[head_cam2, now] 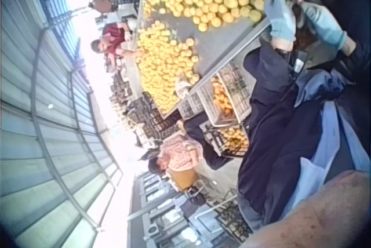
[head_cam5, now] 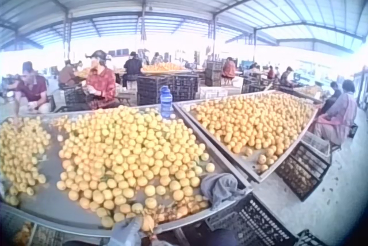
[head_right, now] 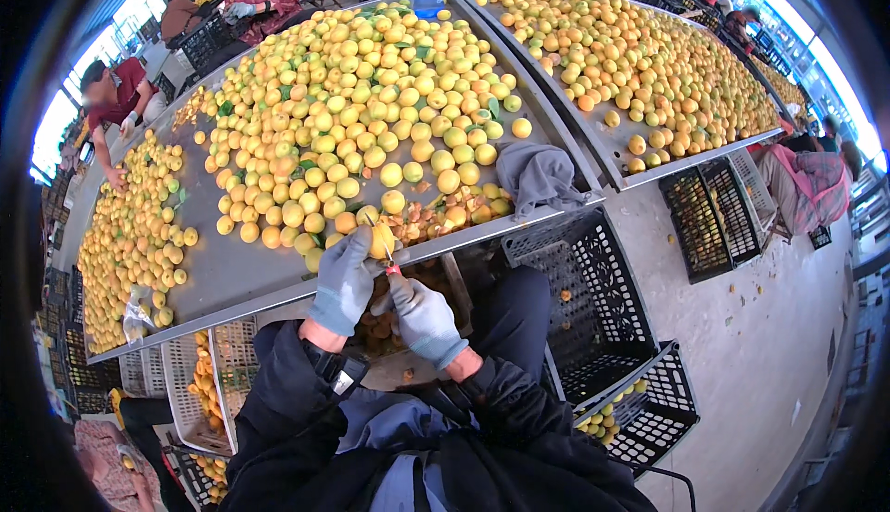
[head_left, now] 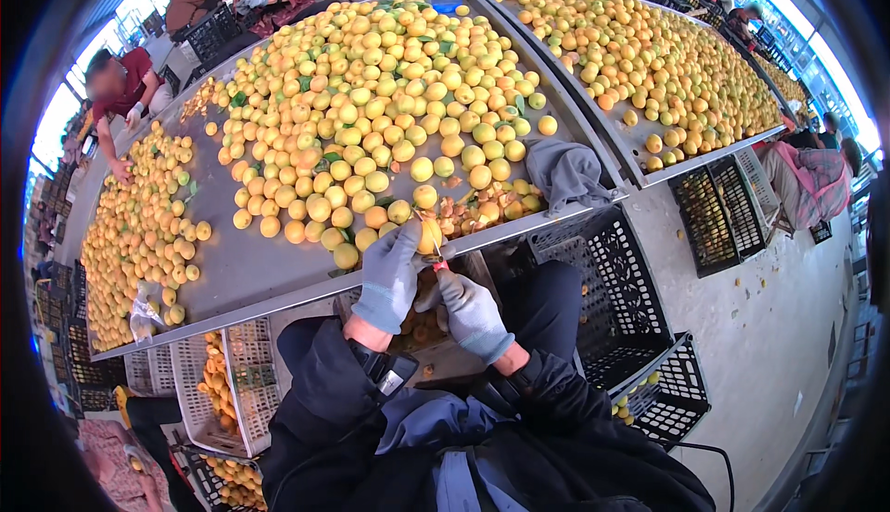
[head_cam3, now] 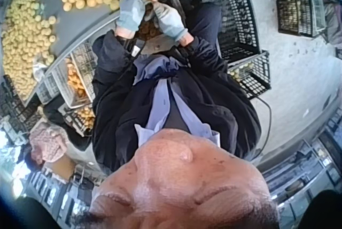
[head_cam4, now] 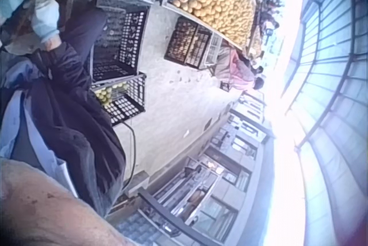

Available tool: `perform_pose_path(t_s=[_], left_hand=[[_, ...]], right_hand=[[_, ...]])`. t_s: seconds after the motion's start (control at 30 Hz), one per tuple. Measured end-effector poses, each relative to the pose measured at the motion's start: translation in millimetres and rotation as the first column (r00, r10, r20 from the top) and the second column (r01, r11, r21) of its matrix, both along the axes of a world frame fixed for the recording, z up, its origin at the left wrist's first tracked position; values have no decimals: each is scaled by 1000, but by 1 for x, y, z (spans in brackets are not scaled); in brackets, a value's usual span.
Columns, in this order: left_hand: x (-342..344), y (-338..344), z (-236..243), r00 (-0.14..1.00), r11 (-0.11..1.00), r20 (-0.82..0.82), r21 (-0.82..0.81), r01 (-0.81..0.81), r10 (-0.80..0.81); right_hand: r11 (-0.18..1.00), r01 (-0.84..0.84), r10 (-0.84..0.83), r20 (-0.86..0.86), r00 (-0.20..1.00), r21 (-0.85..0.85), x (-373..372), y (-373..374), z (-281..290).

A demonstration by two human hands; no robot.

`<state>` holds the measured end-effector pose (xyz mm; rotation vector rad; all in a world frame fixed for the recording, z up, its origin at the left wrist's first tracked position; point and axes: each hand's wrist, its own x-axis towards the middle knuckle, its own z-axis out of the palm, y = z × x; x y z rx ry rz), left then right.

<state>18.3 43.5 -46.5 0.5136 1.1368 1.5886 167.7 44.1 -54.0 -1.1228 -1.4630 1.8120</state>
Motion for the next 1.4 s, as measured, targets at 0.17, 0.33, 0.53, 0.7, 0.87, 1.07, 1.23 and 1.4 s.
perform_pose_path(t_s=[0.17, 0.33, 0.53, 0.7, 0.87, 1.07, 1.23, 1.4], left_hand=[[-2, 4, 1, 990, 999, -139, -33, -36, 31], [-2, 8, -6, 991, 1000, -130, 26, 3, 1], [5, 8, -11, 977, 997, -199, 29, -67, 71], [10, 8, -2, 970, 995, -231, -33, -89, 79], [-6, 11, -14, 967, 999, -253, -28, 33, -40], [5, 13, -24, 963, 986, -233, -58, -153, 136], [10, 16, -30, 964, 986, -219, -37, -164, 152], [2, 19, -27, 975, 984, -128, 6, -179, 179]], right_hand=[[999, -36, 32, -132, 991, -25, 2, 4, -12], [997, -70, 73, -150, 986, 23, 6, 10, -29], [997, -61, 68, -152, 986, 48, 2, 13, -28], [998, -31, 39, -156, 987, 50, -1, 13, -32], [999, -54, 53, -78, 996, -7, 3, 14, -15], [998, -19, 20, 19, 1000, -55, 0, 9, -2], [996, 15, -10, 55, 998, -89, 1, 6, 3], [987, -45, 47, 15, 999, -156, 9, -1, 22]])
